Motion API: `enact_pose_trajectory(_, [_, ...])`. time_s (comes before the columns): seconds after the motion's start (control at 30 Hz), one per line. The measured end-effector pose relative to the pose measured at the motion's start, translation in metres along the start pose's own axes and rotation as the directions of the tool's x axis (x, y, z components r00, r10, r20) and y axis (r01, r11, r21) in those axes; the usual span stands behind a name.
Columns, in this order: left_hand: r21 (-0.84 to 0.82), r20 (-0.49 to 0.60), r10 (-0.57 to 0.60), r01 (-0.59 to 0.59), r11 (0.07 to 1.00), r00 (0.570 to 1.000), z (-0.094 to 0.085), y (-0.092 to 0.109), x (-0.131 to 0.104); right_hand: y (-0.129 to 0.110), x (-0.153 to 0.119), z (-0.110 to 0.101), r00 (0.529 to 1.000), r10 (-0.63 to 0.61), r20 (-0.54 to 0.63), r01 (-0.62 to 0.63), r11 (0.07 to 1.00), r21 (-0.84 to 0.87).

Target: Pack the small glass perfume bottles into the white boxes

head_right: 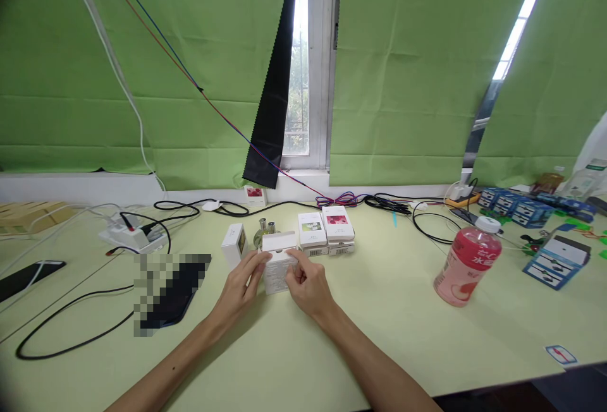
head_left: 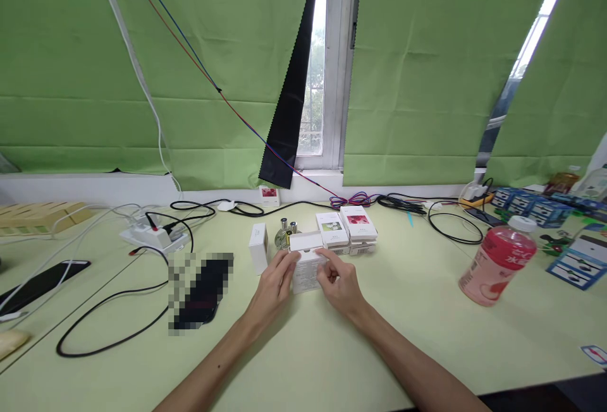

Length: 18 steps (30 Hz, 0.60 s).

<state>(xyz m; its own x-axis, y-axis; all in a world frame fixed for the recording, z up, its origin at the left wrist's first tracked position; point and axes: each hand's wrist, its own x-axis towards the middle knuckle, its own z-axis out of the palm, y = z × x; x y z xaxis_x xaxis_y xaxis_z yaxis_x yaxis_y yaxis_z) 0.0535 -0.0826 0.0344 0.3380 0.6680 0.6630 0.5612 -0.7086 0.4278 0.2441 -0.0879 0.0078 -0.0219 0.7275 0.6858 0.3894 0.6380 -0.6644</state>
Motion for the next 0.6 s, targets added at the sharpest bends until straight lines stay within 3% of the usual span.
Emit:
enact_pose_trajectory(0.33, [0.034, 0.108, -0.114, 0.111, 0.993, 0.988, 0.003, 0.015, 0.005, 0.000, -0.001, 0.001, 1.000, -0.017, -0.013, 0.017, 0.999, -0.035])
enact_pose_trajectory(0.6, [0.035, 0.100, -0.143, 0.140, 0.989, 0.985, 0.005, 0.023, 0.008, -0.001, -0.001, 0.002, 0.999, -0.043, -0.022, 0.042, 0.998, -0.051])
